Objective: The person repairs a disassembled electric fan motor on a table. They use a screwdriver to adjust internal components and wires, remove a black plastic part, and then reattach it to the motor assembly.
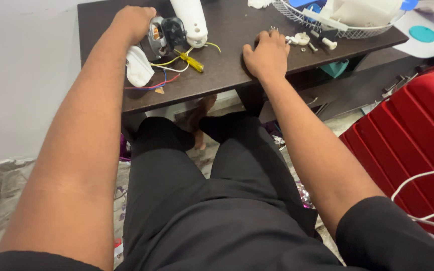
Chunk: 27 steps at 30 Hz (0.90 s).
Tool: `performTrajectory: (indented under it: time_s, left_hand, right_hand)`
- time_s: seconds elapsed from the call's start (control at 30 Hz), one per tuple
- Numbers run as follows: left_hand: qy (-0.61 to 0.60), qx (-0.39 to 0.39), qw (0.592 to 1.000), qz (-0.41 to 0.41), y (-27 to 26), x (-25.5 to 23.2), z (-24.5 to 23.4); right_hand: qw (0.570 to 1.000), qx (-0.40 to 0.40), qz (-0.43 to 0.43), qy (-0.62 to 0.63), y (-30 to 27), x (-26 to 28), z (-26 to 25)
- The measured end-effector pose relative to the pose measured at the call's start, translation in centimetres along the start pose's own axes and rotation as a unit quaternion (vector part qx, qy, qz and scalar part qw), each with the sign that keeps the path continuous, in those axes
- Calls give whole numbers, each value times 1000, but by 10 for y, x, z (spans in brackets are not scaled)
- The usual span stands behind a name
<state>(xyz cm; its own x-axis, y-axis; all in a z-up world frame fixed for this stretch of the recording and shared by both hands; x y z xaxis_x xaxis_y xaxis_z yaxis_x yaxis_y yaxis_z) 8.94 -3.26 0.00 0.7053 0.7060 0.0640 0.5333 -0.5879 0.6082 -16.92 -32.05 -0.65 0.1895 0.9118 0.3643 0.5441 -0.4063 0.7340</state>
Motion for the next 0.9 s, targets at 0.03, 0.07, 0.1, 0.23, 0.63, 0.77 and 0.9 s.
performTrajectory:
  time_s: [0.03,0.07,0.1,0.23,0.63,0.77,0.9]
  left_hand:
    - [-11,-15,1000,2,1,0,-1]
    - [-22,-30,999,5,1,-1,-2]
    - [-32,-45,998,9,3,-1,-4]
    - [3,15,1000,-7,-1,3,7]
    - [-42,29,996,-71,-2,-11,-6]
    - [-46,27,996,-76,-3,-11,-8]
    - [-20,7,999,-26,-5,-18,-12]
  right_hand:
    - [1000,-2,3,2,0,0,-1]
    - [1000,-5,8,5,0,0,-1]
    - [1000,-8,12,7,2,0,-2]
    - [1000,-24,1,12,-2,1,-2]
    - [1000,-14,5,-2,0,7,-9]
    - [1000,-10,8,2,-1,7,-9]
    - [1000,-4,14,0,-3,7,-10]
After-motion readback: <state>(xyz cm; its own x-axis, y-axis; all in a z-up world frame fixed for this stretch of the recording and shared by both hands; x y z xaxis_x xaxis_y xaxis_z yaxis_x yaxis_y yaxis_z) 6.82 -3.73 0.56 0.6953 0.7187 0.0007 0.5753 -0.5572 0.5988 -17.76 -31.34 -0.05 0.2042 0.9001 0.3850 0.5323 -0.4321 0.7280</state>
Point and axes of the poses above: each hand's wrist, its own y-axis towards the middle knuckle, its own z-axis out of the palm, x = y × z, the point moved 6 cm from there along y, towards the middle knuckle, and after that the axes turned 14 degrees about -x, right-handed, at the moved point
